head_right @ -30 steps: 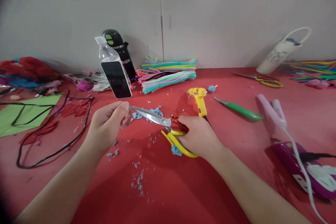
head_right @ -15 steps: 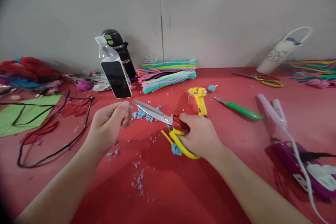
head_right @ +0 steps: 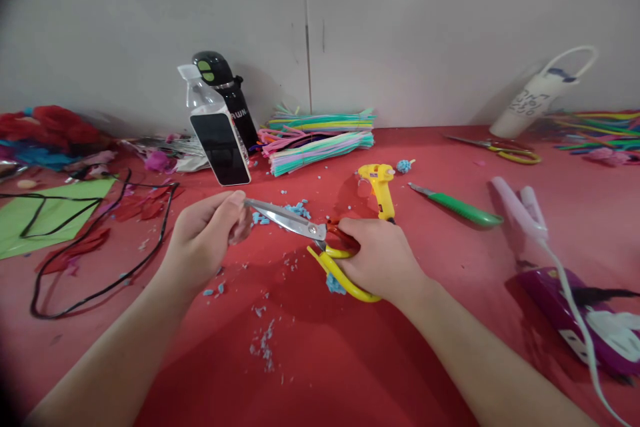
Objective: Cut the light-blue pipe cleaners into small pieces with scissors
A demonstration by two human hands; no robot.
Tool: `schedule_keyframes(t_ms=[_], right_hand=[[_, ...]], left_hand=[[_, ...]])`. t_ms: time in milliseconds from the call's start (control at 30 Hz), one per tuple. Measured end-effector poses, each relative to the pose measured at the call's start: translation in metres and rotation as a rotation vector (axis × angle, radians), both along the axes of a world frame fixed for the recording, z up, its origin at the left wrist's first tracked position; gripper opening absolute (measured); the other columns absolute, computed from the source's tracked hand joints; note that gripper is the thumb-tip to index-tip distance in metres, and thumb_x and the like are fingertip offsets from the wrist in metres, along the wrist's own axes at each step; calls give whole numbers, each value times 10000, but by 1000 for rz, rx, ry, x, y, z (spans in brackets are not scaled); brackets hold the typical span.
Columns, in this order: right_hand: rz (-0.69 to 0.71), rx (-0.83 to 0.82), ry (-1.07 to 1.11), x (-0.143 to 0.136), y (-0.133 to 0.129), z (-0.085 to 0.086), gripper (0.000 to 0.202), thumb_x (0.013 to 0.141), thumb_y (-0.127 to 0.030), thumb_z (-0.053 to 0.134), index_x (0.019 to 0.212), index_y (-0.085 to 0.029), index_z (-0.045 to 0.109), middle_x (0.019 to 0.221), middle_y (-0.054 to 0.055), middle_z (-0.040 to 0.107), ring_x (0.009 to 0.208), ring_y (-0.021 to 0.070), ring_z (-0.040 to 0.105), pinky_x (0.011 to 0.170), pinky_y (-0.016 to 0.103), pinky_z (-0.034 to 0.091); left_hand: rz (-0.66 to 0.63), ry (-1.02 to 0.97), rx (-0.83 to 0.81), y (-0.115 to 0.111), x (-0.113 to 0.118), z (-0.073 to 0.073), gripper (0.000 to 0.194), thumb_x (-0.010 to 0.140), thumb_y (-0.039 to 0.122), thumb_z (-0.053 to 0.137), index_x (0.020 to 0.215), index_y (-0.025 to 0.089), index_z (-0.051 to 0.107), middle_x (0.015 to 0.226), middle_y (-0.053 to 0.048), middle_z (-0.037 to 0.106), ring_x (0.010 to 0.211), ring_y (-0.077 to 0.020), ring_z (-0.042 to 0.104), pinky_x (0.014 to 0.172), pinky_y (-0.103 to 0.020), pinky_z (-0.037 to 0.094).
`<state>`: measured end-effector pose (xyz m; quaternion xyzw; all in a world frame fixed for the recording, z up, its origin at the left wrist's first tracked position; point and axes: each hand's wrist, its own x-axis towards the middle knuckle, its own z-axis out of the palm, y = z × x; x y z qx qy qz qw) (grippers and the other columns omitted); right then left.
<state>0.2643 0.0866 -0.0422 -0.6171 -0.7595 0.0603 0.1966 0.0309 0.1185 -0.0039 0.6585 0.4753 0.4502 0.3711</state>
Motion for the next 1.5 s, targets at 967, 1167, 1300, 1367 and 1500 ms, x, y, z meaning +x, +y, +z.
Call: schedule_keyframes(t_ms=[967, 1167, 1300, 1367, 1500], right_hand=[[3, -14, 12, -3, -1, -2, 329, 729, -401, 568, 598, -203, 340, 514, -43, 398, 496, 94, 245, 495, 237, 191], [7, -34, 15, -2, -2, -1, 299, 737, -379, 555, 604, -202, 355, 522, -41, 415, 503, 96, 249, 504, 240, 194], [10, -19, 16, -2, -2, -3, 325, 745, -411, 558, 607, -203, 348, 521, -46, 409, 504, 97, 234, 504, 239, 195], [7, -13, 22, -2, -1, -3, 327, 742, -417, 564, 609, -204, 355, 524, -48, 409, 506, 96, 232, 503, 238, 194], [-18, -17, 11, -2, 0, -3, 345, 737, -414, 573, 594, -200, 342, 514, -46, 400, 502, 95, 234, 498, 238, 190]], left_hand=[[8, -6, -16, -2, -1, 1, 423, 937, 339, 390, 548, 173, 378, 508, 13, 366, 490, -86, 337, 466, -249, 269], [1, 3, -4, -2, -1, 1, 415, 939, 336, 390, 558, 172, 381, 509, 15, 375, 489, -85, 348, 471, -247, 276], [-4, 16, -12, -2, -2, 1, 420, 940, 338, 384, 554, 172, 384, 508, 13, 382, 487, -85, 348, 466, -245, 276], [-2, 17, -12, -1, -3, 1, 418, 939, 337, 385, 554, 172, 385, 508, 13, 383, 488, -85, 346, 467, -246, 276], [-3, 13, -17, -1, -3, 1, 416, 940, 339, 388, 558, 172, 386, 516, 14, 384, 490, -85, 343, 473, -250, 273]])
